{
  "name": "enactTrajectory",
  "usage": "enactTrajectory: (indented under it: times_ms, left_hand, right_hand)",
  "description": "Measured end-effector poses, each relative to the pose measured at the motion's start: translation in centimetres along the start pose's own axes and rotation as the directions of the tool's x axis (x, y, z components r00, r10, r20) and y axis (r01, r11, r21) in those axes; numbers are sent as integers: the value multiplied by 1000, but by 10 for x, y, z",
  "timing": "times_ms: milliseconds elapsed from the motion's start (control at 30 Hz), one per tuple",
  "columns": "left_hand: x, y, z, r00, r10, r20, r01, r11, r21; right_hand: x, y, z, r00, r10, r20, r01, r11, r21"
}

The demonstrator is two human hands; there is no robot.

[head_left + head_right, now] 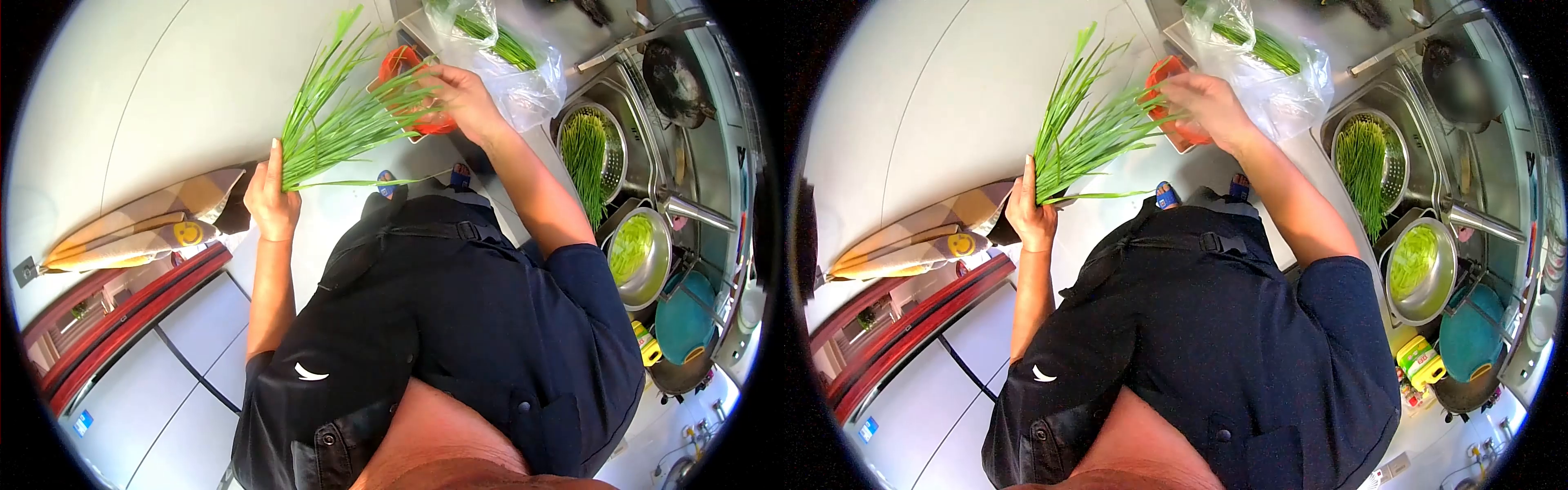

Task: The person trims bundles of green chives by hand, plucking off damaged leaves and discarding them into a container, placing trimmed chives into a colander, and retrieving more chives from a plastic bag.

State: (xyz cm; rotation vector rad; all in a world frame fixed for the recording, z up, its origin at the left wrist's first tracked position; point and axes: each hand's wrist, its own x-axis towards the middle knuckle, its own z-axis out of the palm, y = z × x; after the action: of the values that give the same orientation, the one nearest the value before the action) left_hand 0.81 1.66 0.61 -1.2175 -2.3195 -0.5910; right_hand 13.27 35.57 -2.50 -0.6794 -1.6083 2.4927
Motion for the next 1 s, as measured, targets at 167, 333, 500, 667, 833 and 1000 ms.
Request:
enactTrajectory:
  times_ms: [167,333,500,667,833,1000]
  left_hand:
    - [6,3,3,1000,25,-3,-25,1000,8]
    - [9,2,4,999,16,38,-16,1000,10]
    - [11,4,7,998,30,48,-31,999,9]
    - [17,9,6,998,44,53,-44,999,-1]
    - [18,8,5,997,57,50,-58,998,5]
    - [18,7,5,997,52,52,-53,999,12]
  right_hand:
    - [-9,-20,-11,969,-167,-179,189,976,108]
    - [-35,-67,-18,814,-577,64,578,796,-180]
    - [-44,-96,9,665,-593,454,717,337,-610]
    - [-40,-88,18,654,-606,453,671,186,-718]
    - [-39,-86,22,655,-587,476,631,78,-772]
    - [-38,-84,26,639,-606,473,620,42,-783]
